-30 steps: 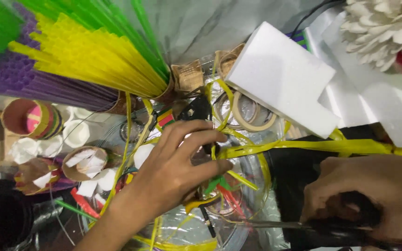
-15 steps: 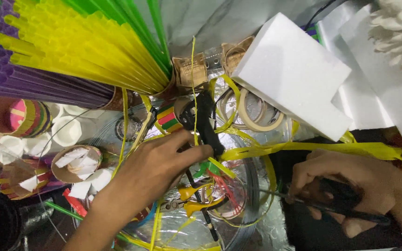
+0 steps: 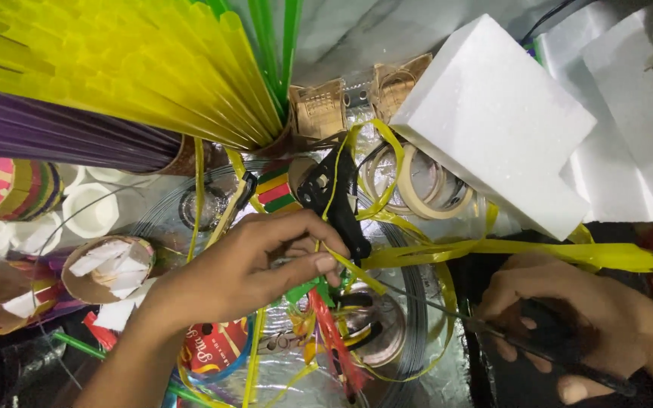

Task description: Cutting yellow plastic strips from a roll using scissors for a handicraft project.

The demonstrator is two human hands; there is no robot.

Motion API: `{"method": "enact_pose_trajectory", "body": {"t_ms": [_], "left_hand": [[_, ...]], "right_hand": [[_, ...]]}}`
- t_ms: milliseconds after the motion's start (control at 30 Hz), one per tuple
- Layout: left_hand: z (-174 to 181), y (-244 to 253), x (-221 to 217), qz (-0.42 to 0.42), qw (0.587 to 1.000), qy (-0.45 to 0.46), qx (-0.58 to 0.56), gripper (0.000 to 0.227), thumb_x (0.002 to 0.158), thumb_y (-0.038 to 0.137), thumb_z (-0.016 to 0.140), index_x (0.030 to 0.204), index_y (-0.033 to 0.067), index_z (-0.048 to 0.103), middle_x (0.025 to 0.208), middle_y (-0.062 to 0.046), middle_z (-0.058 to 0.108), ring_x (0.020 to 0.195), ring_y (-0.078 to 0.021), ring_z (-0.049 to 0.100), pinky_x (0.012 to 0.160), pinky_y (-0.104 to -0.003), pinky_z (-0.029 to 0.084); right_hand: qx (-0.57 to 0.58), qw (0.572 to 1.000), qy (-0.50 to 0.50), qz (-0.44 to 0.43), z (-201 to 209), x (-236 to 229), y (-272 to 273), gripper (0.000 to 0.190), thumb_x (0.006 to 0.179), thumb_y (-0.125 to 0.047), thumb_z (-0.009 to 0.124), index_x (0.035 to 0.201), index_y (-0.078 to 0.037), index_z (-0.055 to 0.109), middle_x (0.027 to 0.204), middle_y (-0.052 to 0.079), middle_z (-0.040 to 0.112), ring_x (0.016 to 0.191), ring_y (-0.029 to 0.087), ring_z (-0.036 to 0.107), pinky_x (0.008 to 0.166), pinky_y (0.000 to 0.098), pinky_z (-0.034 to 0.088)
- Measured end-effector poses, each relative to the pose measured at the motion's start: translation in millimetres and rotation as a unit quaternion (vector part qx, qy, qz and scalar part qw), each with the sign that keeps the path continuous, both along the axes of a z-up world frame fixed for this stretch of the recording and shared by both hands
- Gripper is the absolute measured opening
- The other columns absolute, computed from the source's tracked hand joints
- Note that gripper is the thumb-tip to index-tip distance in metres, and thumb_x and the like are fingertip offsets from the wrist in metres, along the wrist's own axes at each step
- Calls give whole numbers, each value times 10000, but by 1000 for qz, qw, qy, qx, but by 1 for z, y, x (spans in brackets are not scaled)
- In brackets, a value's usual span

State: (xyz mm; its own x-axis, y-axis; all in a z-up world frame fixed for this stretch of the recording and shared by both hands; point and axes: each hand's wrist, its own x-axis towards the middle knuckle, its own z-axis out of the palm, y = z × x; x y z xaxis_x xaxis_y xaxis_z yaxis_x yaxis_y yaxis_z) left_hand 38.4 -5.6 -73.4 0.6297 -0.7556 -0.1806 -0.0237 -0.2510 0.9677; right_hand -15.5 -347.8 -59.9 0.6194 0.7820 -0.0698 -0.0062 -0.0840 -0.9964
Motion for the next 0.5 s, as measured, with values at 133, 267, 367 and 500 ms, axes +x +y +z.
{"method": "enact_pose_trajectory", "body": {"t_ms": [133, 267, 367, 500], "left_hand": [[-13, -7, -4, 37, 995, 87, -40, 219, 997, 240, 614, 1136, 89, 690, 831, -69, 800, 757, -103, 736, 617, -248, 512], [-16, -12, -10, 61, 992, 70, -81, 164, 1006, 205, 633, 1126, 105, 682, 724, -38, 757, 606, -60, 661, 485, -210, 413], [-26, -18, -11, 79, 991, 41, -101, 132, 989, 166, 659, 1085, 80, 689, 758, -57, 774, 676, -105, 767, 528, -207, 537], [-31, -22, -15, 92, 982, 79, -145, 123, 988, 91, 640, 1087, 21, 665, 839, -113, 750, 758, -185, 755, 710, -310, 656]], "right_hand": [[-23, 998, -48, -27, -2, -3, -4, 760, 999, -820, 578, 915, -84, 744, 659, -104, 744, 397, 32, 653, 478, 242, 482], [55, 984, 153, -77, -24, -20, -22, 845, 902, -714, 908, 1048, 92, 701, 739, 152, 739, 464, 162, 673, 378, 262, 539], [70, 992, 72, -71, -18, -17, -11, 783, 969, -754, 798, 927, 21, 687, 709, 60, 736, 430, 114, 669, 348, 222, 524], [54, 994, 86, -40, -28, -21, -19, 716, 914, -683, 797, 954, 21, 679, 734, 81, 738, 450, 130, 674, 352, 234, 545]]}}
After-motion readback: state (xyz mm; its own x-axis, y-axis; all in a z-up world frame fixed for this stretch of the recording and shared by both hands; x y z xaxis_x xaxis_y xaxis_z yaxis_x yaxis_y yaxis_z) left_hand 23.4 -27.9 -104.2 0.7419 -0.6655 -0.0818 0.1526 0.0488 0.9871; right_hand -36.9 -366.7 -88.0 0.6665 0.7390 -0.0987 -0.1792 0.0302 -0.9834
